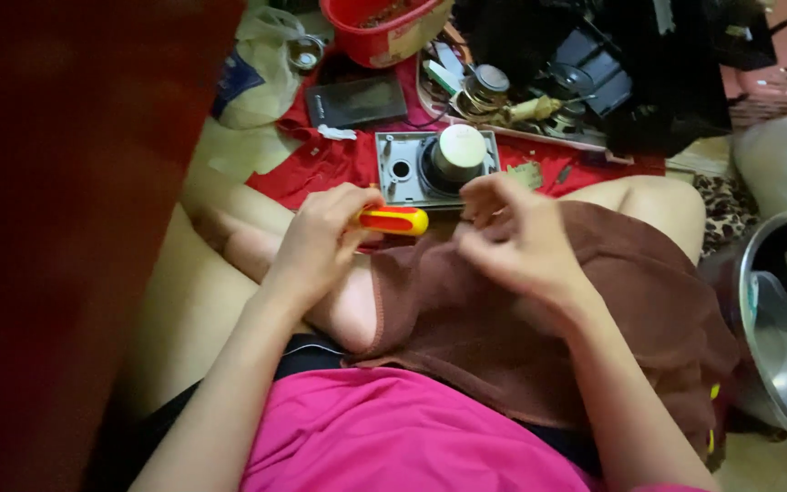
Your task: The person sits on the floor and uses a yellow-handled screwdriver to unscrew fasteners from a small appliance motor housing resting on their lap, repositioning the unit between screws. At the end they lift the housing and manipulate the detached motor and mounting plate by hand.
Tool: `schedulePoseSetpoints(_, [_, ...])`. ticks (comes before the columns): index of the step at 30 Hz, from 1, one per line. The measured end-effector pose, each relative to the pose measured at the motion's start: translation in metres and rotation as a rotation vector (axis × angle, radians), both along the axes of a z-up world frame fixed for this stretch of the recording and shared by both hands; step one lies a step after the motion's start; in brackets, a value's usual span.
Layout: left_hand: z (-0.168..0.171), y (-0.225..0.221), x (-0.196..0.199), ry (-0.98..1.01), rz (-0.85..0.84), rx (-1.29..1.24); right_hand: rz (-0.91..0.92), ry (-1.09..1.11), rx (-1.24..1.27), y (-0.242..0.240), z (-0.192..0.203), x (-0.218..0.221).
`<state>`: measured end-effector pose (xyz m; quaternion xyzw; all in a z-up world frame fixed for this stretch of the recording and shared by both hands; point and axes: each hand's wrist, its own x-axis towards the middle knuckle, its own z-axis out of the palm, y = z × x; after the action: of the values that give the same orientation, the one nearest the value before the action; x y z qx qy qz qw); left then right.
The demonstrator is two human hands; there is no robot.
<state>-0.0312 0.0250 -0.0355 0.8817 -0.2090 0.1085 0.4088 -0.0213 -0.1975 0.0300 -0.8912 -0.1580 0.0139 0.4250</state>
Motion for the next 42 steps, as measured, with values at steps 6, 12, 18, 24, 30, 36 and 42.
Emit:
schedulePoseSetpoints(6, [0.022, 0.000, -0.003, -0.157, 0.029, -0.158, 0.225, 0.320, 0.240, 0.034, 0.015, -0.018])
schedulePoseSetpoints(12, [0.035, -0.037, -0.012, -0.203, -0.014, -0.249, -0.031, -0.040, 0.407, 0.028, -0.008, -0.023])
schedulePoseSetpoints(18, [0.055, -0.070, -0.014, -0.118, -0.033, -0.411, -0.137, 0.077, 0.378, 0.008, 0.000, -0.019])
schedulePoseSetpoints(24, [0.050, -0.085, 0.013, -0.205, -0.054, -0.499, -0.467, -0.073, 0.694, -0.028, 0.007, -0.013])
schedulePoseSetpoints(30, [0.016, -0.102, 0.039, -0.452, 0.104, -0.104, -0.404, -0.137, 0.323, -0.066, 0.059, -0.005])
schedulePoseSetpoints(36, [0.005, -0.121, 0.052, -0.516, 0.184, 0.090, -0.337, -0.314, 0.388, -0.064, 0.052, 0.024])
schedulePoseSetpoints(42, [-0.002, -0.122, 0.054, -0.511, 0.214, 0.112, -0.290, -0.346, 0.166, -0.059, 0.052, 0.036])
